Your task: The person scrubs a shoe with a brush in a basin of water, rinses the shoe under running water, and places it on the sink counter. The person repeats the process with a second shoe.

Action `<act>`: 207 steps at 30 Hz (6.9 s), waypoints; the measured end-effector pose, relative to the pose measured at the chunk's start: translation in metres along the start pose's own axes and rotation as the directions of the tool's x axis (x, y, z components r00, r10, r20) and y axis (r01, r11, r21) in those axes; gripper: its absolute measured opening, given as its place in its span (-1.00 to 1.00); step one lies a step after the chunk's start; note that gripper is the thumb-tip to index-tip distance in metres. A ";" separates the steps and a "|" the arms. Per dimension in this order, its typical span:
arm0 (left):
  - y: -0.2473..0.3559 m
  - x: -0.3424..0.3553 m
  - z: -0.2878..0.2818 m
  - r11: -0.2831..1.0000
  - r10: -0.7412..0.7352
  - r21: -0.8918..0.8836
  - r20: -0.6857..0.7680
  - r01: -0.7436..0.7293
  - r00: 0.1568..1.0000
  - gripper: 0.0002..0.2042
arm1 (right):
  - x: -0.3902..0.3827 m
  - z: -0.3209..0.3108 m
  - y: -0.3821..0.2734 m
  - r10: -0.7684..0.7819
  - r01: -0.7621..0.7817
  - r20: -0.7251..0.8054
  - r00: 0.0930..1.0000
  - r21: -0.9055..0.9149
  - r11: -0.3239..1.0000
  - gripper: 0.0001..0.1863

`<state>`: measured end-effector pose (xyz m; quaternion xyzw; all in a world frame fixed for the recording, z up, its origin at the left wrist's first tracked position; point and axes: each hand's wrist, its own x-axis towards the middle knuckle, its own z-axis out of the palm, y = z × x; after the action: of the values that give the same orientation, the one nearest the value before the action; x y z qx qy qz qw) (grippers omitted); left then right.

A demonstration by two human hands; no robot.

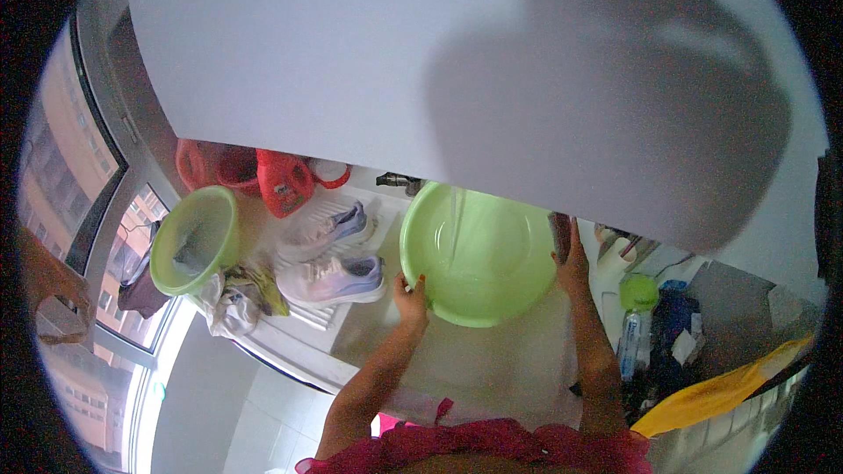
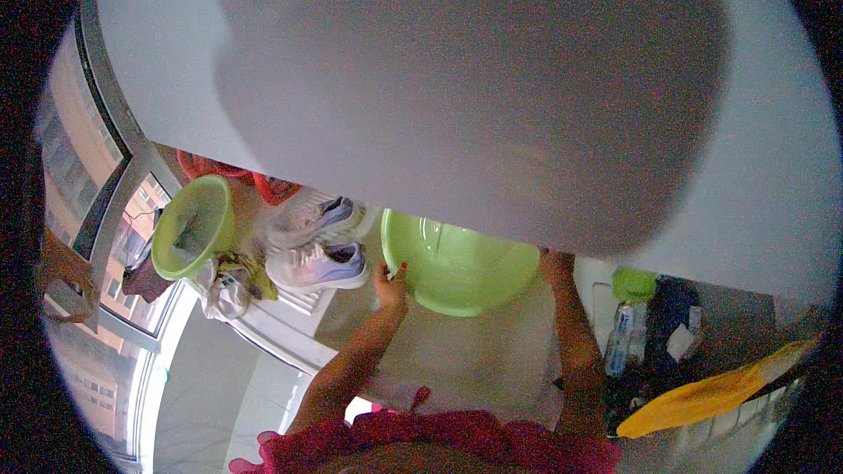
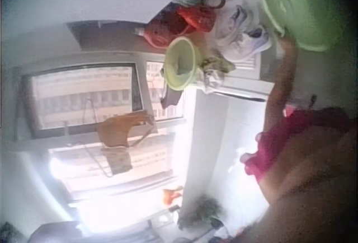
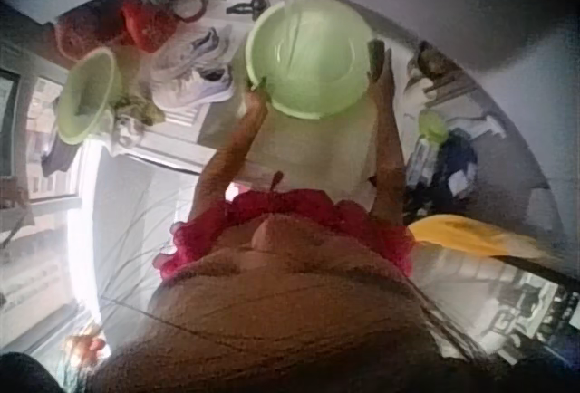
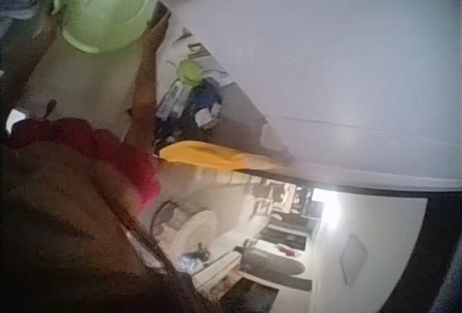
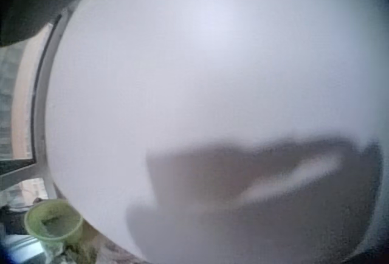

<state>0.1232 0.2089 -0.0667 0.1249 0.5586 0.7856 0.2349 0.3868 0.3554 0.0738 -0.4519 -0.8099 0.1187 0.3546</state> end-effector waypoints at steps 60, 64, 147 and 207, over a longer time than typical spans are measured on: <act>0.145 -0.094 0.014 0.969 0.221 -0.167 0.247 -0.183 0.943 -0.68 | -0.046 0.153 -0.022 -0.300 0.377 0.237 0.924 -0.437 0.816 -0.32; 0.128 -0.093 0.010 0.970 0.149 -0.219 0.212 -0.102 0.966 -0.59 | -0.034 0.162 -0.007 -0.080 0.088 0.039 0.996 -0.303 0.949 -0.30; 0.005 -0.021 -0.090 0.606 -0.782 -0.062 0.137 0.793 0.608 -0.65 | 0.091 0.088 0.034 0.352 -0.433 0.254 0.901 0.473 0.767 -0.36; 0.072 -0.020 -0.055 0.885 -0.338 -0.414 -0.260 0.211 0.905 -0.71 | -0.017 0.147 -0.171 -0.738 0.619 0.268 0.619 0.412 0.669 -0.56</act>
<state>0.0986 0.1346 -0.0172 -0.1349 0.4403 0.8457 0.2695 0.1819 0.2635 0.0477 -0.0172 -0.9505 0.1796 0.2530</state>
